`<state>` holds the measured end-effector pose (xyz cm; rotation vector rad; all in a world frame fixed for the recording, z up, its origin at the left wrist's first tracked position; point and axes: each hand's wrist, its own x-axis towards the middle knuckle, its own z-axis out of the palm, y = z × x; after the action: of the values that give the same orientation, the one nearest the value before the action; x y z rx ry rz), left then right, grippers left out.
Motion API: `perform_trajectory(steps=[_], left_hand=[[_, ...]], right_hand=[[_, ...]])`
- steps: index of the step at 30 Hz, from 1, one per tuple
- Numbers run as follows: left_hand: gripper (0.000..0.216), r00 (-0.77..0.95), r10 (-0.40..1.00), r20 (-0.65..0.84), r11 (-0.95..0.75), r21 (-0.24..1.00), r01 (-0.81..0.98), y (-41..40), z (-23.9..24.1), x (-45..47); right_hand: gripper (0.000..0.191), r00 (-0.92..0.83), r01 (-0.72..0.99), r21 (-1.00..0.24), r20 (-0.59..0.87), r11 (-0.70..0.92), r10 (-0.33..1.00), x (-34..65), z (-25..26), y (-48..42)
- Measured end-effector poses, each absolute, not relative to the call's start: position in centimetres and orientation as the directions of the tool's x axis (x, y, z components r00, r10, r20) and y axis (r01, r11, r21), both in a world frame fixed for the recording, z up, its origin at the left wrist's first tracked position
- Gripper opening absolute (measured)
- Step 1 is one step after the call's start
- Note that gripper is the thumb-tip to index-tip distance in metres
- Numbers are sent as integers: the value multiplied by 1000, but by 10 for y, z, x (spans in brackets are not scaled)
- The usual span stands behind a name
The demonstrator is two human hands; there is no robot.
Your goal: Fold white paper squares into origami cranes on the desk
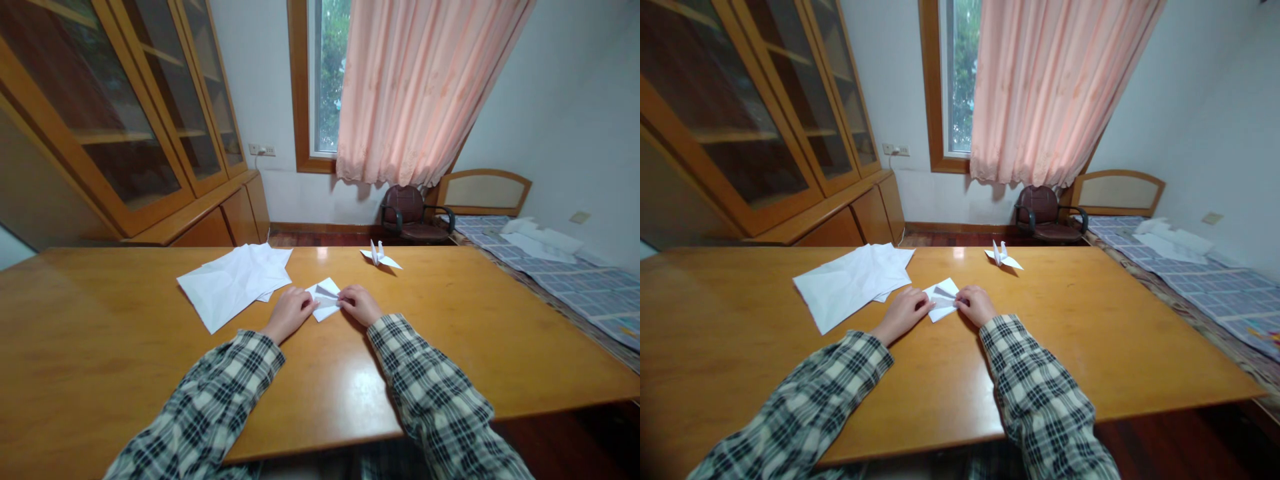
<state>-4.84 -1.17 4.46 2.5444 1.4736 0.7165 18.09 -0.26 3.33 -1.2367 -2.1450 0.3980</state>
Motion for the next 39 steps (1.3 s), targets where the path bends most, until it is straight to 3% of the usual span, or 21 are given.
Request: perform_trajectory(steps=[5,12,18,39], left_hand=[[35,412,847,337,-514,318,796,-12,46,-48],[36,406,856,320,-503,335,796,-13,47,-47],[34,390,868,309,-485,349,802,-13,48,-46],[28,358,882,305,-432,225,873,-12,46,-39]], right_hand=[[8,-351,701,-511,360,497,864,179,34,-4],[39,-290,702,-558,344,443,893,179,34,-5],[11,-356,707,-506,349,494,867,179,34,-4],[6,-307,726,-509,362,463,880,177,34,-5]])
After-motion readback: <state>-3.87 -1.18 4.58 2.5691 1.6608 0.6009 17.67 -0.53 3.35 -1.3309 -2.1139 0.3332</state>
